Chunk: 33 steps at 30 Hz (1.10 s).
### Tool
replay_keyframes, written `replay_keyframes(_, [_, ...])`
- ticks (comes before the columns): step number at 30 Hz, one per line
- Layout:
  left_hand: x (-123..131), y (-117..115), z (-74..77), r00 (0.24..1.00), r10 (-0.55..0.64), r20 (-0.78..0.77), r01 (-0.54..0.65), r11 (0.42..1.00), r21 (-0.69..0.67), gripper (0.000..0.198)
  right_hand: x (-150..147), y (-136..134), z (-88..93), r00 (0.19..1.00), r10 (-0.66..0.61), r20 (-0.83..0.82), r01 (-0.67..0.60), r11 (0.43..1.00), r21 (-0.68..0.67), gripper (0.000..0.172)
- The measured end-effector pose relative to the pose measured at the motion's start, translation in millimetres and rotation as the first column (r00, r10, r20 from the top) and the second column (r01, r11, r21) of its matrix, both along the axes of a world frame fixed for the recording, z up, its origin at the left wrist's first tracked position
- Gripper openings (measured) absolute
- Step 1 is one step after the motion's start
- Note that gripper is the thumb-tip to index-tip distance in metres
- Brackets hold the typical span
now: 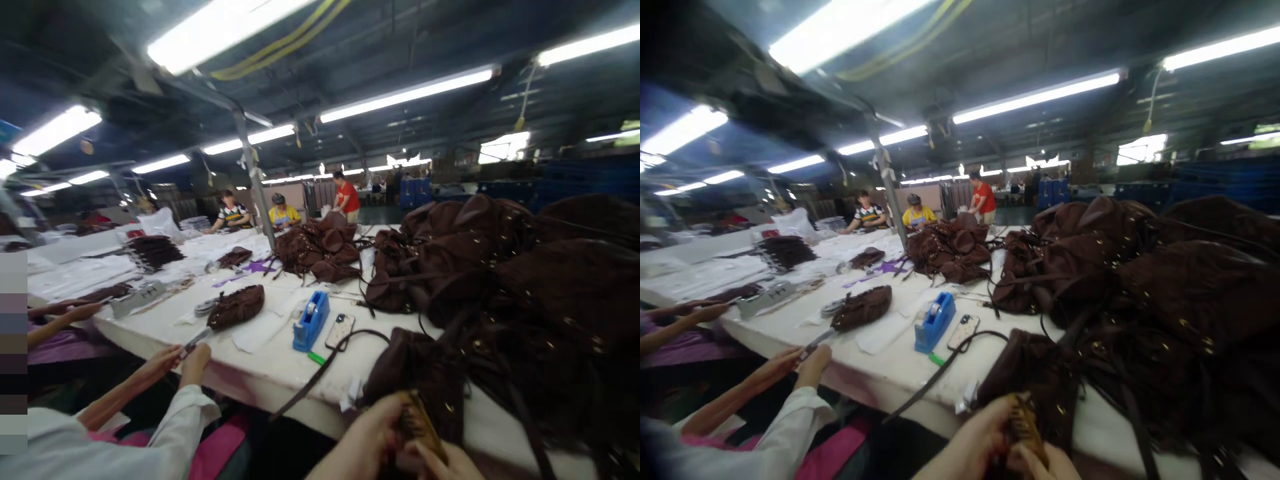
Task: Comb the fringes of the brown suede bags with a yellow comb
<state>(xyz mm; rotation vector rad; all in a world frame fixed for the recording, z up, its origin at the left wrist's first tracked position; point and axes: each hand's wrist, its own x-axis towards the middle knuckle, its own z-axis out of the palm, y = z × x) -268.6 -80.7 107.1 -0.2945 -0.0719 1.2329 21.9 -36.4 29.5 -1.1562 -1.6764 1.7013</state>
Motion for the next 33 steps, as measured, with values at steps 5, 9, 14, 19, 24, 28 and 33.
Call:
replay_keyframes(5, [145.7,45.3,-90.5,0.860,-0.384,-0.335,0.298,0.913,-0.280,0.020,49.5,8.0,29.8,0.991,-0.064,0.118,0.062,0.998,0.018,0.054])
replay_keyframes(9, [155.7,49.7,-101.7,0.721,-0.418,-0.552,0.299,0.907,-0.297,0.024,59.9,22.1,43.7,0.987,-0.157,0.016,0.157,0.987,0.033,0.055])
replay_keyframes(14, [148.6,48.7,-94.7,0.547,-0.389,-0.741,0.269,0.920,-0.285,0.030,51.1,27.3,45.5,0.970,-0.244,-0.007,0.242,0.959,0.145,0.050])
replay_keyframes(19, [151.7,45.7,-98.4,0.400,-0.402,-0.824,0.287,0.908,-0.305,0.040,51.4,41.8,31.6,0.917,-0.205,0.342,0.131,0.965,0.228,0.032])
replay_keyframes(24, [156.7,42.1,-96.7,0.307,-0.377,-0.874,0.329,0.904,-0.275,0.048,52.0,35.8,9.4,0.923,-0.084,0.375,0.054,0.995,0.089,0.037])
replay_keyframes(28, [143.5,36.1,-77.8,0.278,-0.291,-0.915,0.451,0.881,-0.143,0.050,47.4,26.1,-8.1,0.975,-0.160,0.154,0.178,0.978,-0.105,0.056])
replay_keyframes(33, [54.0,2.5,-10.5,0.200,-0.102,-0.974,0.670,0.740,0.060,0.030,38.8,34.3,-36.2,0.985,-0.169,-0.023,0.161,0.969,-0.187,0.071])
